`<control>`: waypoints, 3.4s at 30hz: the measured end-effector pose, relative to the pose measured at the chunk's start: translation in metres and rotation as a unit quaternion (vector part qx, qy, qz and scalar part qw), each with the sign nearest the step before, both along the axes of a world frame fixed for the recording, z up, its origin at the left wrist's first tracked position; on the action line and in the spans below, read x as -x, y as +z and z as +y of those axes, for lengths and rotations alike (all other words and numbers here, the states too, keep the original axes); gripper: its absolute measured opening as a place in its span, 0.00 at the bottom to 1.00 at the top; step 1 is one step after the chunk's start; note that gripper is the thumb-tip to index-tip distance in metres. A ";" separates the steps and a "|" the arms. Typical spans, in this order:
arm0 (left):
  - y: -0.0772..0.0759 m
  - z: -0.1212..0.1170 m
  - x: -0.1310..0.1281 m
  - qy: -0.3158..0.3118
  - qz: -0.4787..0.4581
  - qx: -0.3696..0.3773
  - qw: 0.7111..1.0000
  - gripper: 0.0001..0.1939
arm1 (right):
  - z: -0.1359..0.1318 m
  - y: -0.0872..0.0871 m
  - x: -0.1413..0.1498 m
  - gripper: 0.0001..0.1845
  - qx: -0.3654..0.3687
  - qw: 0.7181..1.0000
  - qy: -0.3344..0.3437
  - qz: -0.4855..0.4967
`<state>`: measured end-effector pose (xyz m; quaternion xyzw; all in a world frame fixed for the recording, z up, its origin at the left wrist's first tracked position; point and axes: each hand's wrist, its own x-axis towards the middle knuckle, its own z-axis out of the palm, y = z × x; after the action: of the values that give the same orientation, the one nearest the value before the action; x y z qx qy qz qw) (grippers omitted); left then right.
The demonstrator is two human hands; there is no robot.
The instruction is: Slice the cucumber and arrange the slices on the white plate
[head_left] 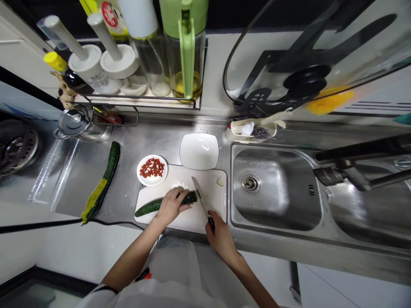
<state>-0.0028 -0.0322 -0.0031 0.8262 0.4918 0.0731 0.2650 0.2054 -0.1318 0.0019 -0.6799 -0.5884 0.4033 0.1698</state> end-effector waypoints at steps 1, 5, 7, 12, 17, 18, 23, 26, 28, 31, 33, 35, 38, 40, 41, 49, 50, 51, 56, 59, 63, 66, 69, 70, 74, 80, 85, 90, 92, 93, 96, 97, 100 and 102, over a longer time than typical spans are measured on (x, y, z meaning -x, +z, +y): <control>0.001 0.001 0.001 -0.004 0.010 0.003 1.000 0.22 | 0.000 0.000 0.000 0.20 0.000 1.000 0.002 -0.004; -0.002 0.000 0.003 0.012 0.012 0.012 1.000 0.22 | 0.006 0.007 0.000 0.19 0.054 0.997 0.029 -0.054; -0.006 -0.004 0.003 0.032 -0.008 0.002 0.999 0.23 | 0.013 0.014 0.003 0.18 0.105 0.988 0.052 -0.103; -0.008 -0.011 -0.003 0.070 -0.042 -0.061 0.995 0.22 | 0.035 0.024 0.015 0.21 0.128 0.974 0.084 -0.169; -0.008 -0.007 -0.015 0.017 -0.105 -0.047 0.993 0.18 | 0.054 0.024 0.023 0.28 0.163 0.953 0.155 -0.200; -0.010 -0.007 -0.016 0.018 -0.119 -0.052 0.991 0.16 | 0.057 0.025 0.023 0.27 0.168 0.950 0.162 -0.205; -0.020 -0.010 -0.018 0.011 -0.146 -0.085 0.986 0.15 | 0.058 0.037 0.017 0.29 0.176 0.948 0.165 -0.208; -0.021 -0.013 -0.018 -0.005 -0.128 -0.096 0.987 0.17 | 0.048 0.048 0.012 0.31 0.172 0.941 0.171 -0.234; -0.021 -0.014 -0.018 -0.010 -0.114 -0.104 0.988 0.17 | 0.039 0.056 0.009 0.33 0.176 0.937 0.181 -0.242; -0.022 -0.016 -0.019 -0.015 -0.104 -0.122 0.987 0.15 | 0.028 0.065 0.007 0.34 0.182 0.933 0.198 -0.238; -0.024 -0.016 -0.019 -0.015 -0.101 -0.131 0.986 0.14 | 0.023 0.069 0.007 0.34 0.185 0.933 0.202 -0.233; -0.024 -0.016 -0.019 -0.015 -0.099 -0.137 0.985 0.14 | 0.020 0.070 0.007 0.35 0.186 0.934 0.205 -0.226; -0.023 -0.016 -0.019 -0.012 -0.097 -0.141 0.985 0.13 | 0.018 0.071 0.007 0.35 0.193 0.932 0.210 -0.223; -0.022 -0.015 -0.020 -0.011 -0.099 -0.140 0.985 0.12 | 0.018 0.072 0.008 0.35 0.206 0.929 0.211 -0.224; -0.022 -0.015 -0.020 -0.011 -0.100 -0.139 0.985 0.12 | 0.018 0.073 0.008 0.35 0.212 0.928 0.210 -0.225; -0.022 -0.016 -0.020 -0.012 -0.104 -0.151 0.983 0.12 | 0.016 0.074 0.007 0.36 0.221 0.927 0.211 -0.220; -0.022 -0.015 -0.021 -0.013 -0.103 -0.152 0.983 0.12 | 0.016 0.073 0.008 0.36 0.220 0.927 0.209 -0.219; -0.021 -0.015 -0.021 -0.014 -0.102 -0.151 0.983 0.12 | 0.015 0.073 0.008 0.36 0.220 0.928 0.208 -0.218; -0.021 -0.014 -0.020 -0.016 -0.100 -0.148 0.984 0.12 | 0.018 0.075 0.008 0.36 0.229 0.930 0.201 -0.207; -0.022 -0.015 -0.020 -0.015 -0.104 -0.143 0.984 0.13 | 0.021 0.077 0.007 0.36 0.226 0.931 0.202 -0.202; -0.022 -0.015 -0.020 -0.014 -0.106 -0.144 0.984 0.13 | 0.025 0.078 0.006 0.36 0.242 0.928 0.207 -0.194; -0.022 -0.015 -0.021 -0.013 -0.102 -0.147 0.984 0.12 | 0.027 0.077 0.006 0.36 0.247 0.926 0.210 -0.191; -0.022 -0.015 -0.021 -0.014 -0.100 -0.149 0.984 0.12 | 0.027 0.076 0.005 0.35 0.238 0.930 0.213 -0.181; -0.022 -0.015 -0.021 -0.015 -0.100 -0.149 0.984 0.12 | 0.028 0.075 0.004 0.35 0.237 0.931 0.213 -0.177; -0.024 -0.015 -0.020 -0.017 -0.103 -0.145 0.984 0.13 | 0.031 0.074 0.004 0.35 0.242 0.931 0.208 -0.175; -0.025 -0.016 -0.019 -0.017 -0.104 -0.143 0.984 0.13 | 0.035 0.077 0.006 0.33 0.252 0.932 0.205 -0.162; -0.027 -0.017 -0.018 -0.018 -0.102 -0.141 0.984 0.15 | 0.038 0.077 0.007 0.32 0.253 0.933 0.197 -0.162; -0.027 -0.017 -0.019 -0.016 -0.110 -0.141 0.984 0.14 | 0.039 0.072 0.007 0.32 0.251 0.933 0.196 -0.171; -0.027 -0.018 -0.020 -0.016 -0.112 -0.140 0.984 0.14 | 0.040 0.070 0.007 0.32 0.247 0.933 0.198 -0.172; -0.027 -0.018 -0.020 -0.017 -0.113 -0.140 0.984 0.14 | 0.041 0.070 0.007 0.32 0.246 0.933 0.199 -0.172; -0.028 -0.018 -0.020 -0.016 -0.115 -0.143 0.983 0.14 | 0.044 0.070 0.008 0.32 0.244 0.932 0.199 -0.178; -0.028 -0.017 -0.020 -0.016 -0.115 -0.145 0.983 0.14 | 0.044 0.070 0.008 0.32 0.244 0.932 0.200 -0.179; -0.027 -0.017 -0.020 -0.016 -0.112 -0.147 0.983 0.15 | 0.046 0.070 0.008 0.31 0.248 0.931 0.202 -0.177; -0.026 -0.017 -0.021 -0.017 -0.112 -0.148 0.982 0.15 | 0.048 0.069 0.009 0.31 0.249 0.931 0.203 -0.176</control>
<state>0.0177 -0.0487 -0.0294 0.8509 0.4287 0.2332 0.1942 0.1963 -0.0842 0.0712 -0.6264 -0.6149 0.4369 -0.1966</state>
